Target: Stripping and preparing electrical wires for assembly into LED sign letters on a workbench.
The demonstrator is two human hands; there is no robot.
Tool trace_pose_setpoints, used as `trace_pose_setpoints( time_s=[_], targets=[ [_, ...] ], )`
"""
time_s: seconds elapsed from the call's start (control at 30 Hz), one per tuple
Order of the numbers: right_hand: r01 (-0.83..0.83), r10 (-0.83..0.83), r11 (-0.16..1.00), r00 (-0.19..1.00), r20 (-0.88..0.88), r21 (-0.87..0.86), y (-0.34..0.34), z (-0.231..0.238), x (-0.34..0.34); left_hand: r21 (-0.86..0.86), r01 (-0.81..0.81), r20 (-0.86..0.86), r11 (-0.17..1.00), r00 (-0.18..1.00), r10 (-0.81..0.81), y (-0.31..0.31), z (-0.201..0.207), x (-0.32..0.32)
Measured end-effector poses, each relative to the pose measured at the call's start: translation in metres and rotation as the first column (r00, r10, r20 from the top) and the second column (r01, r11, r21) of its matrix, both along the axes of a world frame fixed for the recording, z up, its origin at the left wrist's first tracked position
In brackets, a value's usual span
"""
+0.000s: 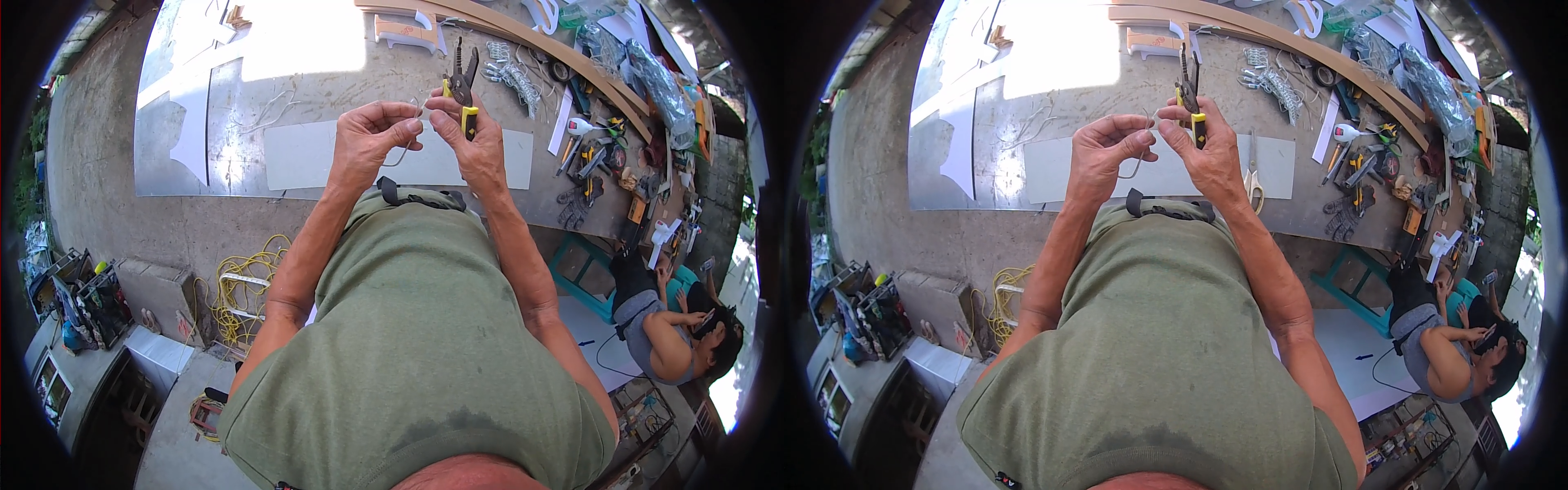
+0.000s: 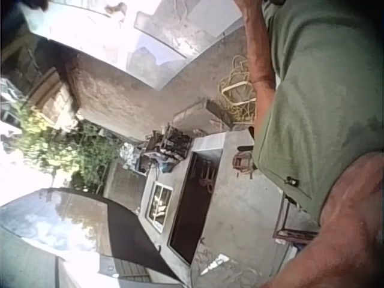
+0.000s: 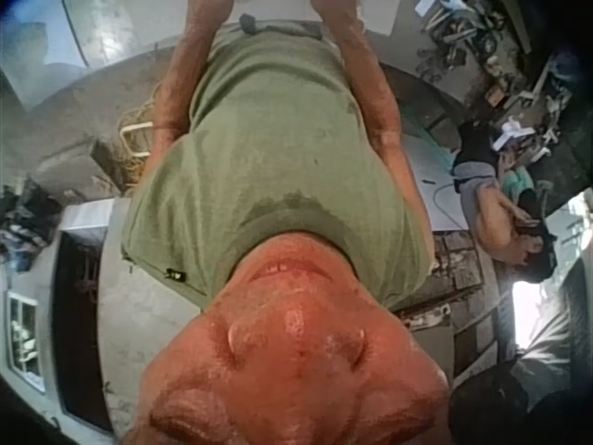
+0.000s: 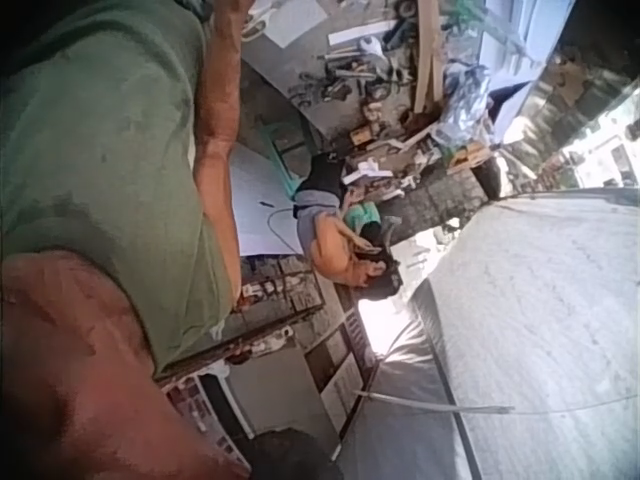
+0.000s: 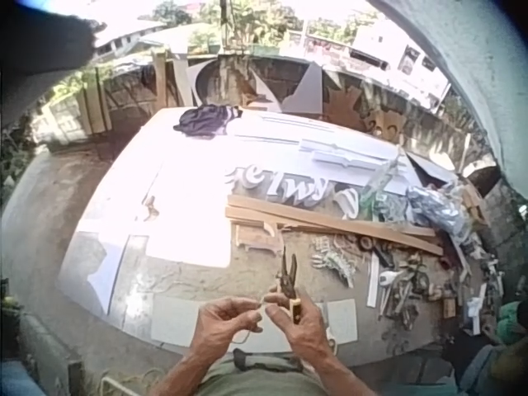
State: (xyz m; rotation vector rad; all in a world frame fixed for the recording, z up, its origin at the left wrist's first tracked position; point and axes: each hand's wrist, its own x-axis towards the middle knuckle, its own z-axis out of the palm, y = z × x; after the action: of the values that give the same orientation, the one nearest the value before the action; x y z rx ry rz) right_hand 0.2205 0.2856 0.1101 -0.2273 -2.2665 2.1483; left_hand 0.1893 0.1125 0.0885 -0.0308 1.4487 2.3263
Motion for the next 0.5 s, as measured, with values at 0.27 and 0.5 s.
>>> trace_pose_setpoints(
  time_s=[0.27, 0.5],
  targets=[
    [-0.037, 0.037, 0.993, 0.999, 0.006, -0.116, -0.005, -0.009, -0.007, -0.070, 0.080, 0.015, 0.994, 0.997, -0.079, -0.004, -0.006, -0.001],
    [-0.016, 0.022, 0.978, 0.999, 0.026, -0.207, -0.002, -0.007, 0.002, -0.083, 0.118, -0.024, 0.990, 0.992, -0.121, 0.006, -0.012, 0.002]
  ],
)
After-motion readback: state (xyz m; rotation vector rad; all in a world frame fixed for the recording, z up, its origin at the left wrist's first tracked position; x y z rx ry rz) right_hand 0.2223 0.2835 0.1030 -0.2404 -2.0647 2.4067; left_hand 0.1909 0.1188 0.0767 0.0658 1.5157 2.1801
